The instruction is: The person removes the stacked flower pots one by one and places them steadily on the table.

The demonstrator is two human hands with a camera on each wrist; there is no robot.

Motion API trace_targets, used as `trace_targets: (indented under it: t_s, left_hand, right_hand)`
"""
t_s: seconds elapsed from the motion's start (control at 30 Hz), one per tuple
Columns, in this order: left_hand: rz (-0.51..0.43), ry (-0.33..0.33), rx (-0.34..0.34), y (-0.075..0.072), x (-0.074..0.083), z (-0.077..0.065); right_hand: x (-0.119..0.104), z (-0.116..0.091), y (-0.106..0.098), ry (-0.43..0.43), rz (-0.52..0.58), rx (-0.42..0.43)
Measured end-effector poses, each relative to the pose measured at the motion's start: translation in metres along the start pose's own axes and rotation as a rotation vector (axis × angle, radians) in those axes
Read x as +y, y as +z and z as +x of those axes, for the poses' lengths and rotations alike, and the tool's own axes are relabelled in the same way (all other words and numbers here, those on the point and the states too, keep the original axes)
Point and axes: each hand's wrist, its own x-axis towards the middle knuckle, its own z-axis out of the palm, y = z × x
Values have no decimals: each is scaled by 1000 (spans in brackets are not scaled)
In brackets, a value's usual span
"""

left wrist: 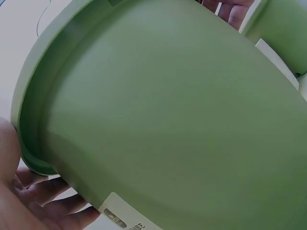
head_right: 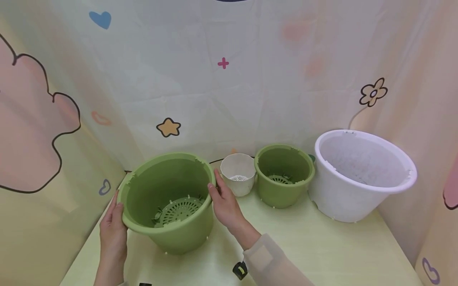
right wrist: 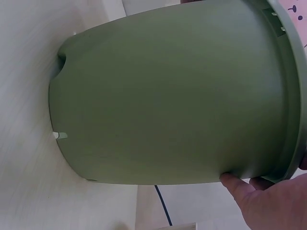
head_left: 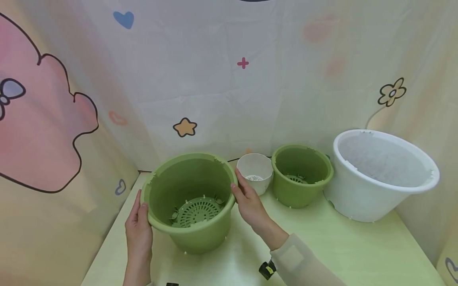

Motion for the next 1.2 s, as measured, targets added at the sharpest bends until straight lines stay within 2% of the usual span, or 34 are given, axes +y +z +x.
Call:
trace_targets:
  t_s: [0.17,0.47,1.2]
  left_hand:
    - [9,3,10,2,0,-1]
    - [19,53,20,3,5,1]
    - [58,87,-20,11,11,15]
  right_hand:
    - [0,0,0,0,-11,2]
    - [-7,0,-2,2,-10,-4]
    - [-14,13,-8,15,-24,16]
